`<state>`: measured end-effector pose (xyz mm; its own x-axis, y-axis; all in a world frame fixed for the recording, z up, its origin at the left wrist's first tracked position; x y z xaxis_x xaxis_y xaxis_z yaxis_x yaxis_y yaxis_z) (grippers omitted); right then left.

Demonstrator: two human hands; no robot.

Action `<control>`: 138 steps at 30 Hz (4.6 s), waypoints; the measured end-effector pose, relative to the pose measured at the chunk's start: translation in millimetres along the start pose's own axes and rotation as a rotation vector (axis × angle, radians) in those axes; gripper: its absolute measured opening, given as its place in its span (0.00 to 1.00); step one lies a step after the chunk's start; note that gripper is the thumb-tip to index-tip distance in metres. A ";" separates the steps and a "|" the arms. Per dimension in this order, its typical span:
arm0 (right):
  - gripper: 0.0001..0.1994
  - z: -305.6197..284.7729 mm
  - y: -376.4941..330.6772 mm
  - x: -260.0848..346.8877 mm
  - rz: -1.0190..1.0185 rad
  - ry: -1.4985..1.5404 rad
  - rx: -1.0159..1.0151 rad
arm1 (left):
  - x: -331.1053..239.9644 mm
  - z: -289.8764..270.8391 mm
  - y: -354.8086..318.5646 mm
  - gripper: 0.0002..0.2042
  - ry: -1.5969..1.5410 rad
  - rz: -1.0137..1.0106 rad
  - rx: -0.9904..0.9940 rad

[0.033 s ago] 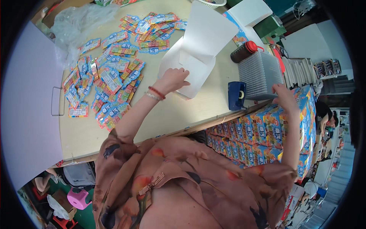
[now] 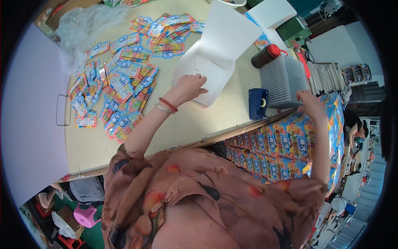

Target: Organizing and packaging small product packets into boxes.

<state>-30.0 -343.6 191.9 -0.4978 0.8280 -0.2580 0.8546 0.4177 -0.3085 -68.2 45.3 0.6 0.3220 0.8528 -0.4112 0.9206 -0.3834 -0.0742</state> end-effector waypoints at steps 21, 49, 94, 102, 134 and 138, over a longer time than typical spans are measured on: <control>0.02 9.9 31.9 -17.8 -0.112 0.153 0.136 | -18.5 22.1 -55.1 0.17 0.028 0.136 -0.299; 0.07 13.8 60.5 -56.5 -0.203 0.576 0.416 | -50.8 -18.5 -84.5 0.14 -0.135 0.134 -0.439; 0.07 -106.8 133.1 190.0 -0.817 0.680 -0.206 | -17.6 -33.9 -46.7 0.37 -0.944 -0.191 -0.627; 0.05 25.0 241.5 226.7 -0.524 0.670 -0.553 | -15.7 13.5 -12.0 0.32 -0.041 -0.386 -0.537; 0.08 32.0 47.5 202.2 0.027 1.085 -1.052 | 2.4 8.4 -31.2 0.35 -0.131 -0.481 -0.766; 0.10 11.2 89.6 266.4 -0.279 0.948 -0.906 | -1.8 11.8 -26.8 0.35 -0.677 -0.422 -0.447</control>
<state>-87.7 -89.8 85.3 -0.6919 0.4590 0.5573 0.7214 0.4080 0.5595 -96.1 49.9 -7.4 -0.1293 0.4463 -0.8855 0.9778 0.2059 -0.0390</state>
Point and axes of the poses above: each hand's wrist, its own y-axis towards the middle knuckle, its own z-axis out of the palm, x = y × z, the point moved 3 cm from there along y, towards the middle knuckle, and after that the axes turned 2 degrees about -z, right-handed, at the moved point
